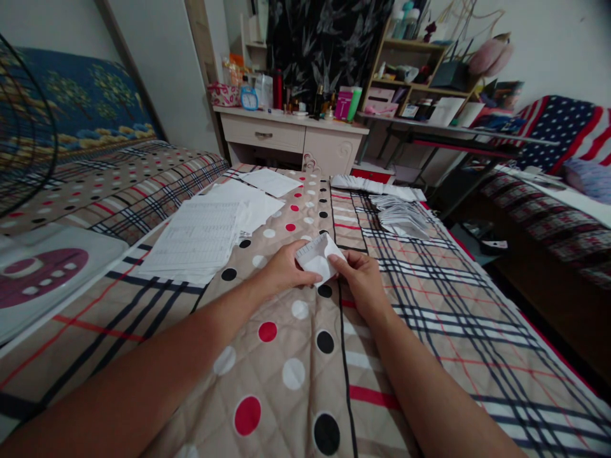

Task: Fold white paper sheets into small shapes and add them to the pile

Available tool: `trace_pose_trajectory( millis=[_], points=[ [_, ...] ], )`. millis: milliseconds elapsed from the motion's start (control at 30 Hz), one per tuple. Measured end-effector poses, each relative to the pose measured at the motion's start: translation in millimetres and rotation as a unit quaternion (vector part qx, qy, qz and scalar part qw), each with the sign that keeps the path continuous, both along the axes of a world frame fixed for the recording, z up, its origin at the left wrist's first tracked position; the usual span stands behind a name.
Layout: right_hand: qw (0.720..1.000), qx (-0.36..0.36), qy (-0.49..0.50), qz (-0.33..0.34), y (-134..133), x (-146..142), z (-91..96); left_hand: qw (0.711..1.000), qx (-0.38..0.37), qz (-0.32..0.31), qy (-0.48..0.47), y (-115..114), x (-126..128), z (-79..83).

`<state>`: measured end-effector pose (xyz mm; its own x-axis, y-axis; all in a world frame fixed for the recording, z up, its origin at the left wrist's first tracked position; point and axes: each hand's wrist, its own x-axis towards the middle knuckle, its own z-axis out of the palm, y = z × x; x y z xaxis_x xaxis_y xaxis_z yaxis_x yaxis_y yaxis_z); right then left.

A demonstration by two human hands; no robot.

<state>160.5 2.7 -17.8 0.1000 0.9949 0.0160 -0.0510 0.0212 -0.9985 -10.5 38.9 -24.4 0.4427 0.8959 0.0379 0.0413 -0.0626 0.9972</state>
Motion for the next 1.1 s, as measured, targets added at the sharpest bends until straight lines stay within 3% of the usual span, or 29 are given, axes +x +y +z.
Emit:
trace_pose_trajectory(
  millis=[200, 400, 600, 700, 900, 1100],
  points=[
    [0.999, -0.011, 0.012, 0.027, -1, 0, 0.7, 0.999, -0.043, -0.012, 0.011, -6, 1, 7.8],
    [0.998, -0.031, 0.022, 0.042, -1, 1, 0.8, 0.986, 0.139, 0.085, 0.039, -2, 5, -1.0],
    [1.000, 0.006, 0.012, 0.027, -2, -1, 4.0, 0.975, 0.186, 0.046, 0.113, -6, 7, -4.2],
    [1.000, 0.015, -0.002, 0.027, -2, -2, 4.1, 0.938, 0.289, 0.092, 0.171, -14, 8, 6.0],
    [0.999, 0.018, -0.016, 0.039, -3, -3, 3.2, 0.821, 0.471, 0.186, 0.265, -26, 6, 24.5],
    [0.996, 0.047, -0.070, 0.029, -4, -4, 3.6, 0.782, 0.520, 0.191, 0.285, -26, 4, 24.4]
  ],
)
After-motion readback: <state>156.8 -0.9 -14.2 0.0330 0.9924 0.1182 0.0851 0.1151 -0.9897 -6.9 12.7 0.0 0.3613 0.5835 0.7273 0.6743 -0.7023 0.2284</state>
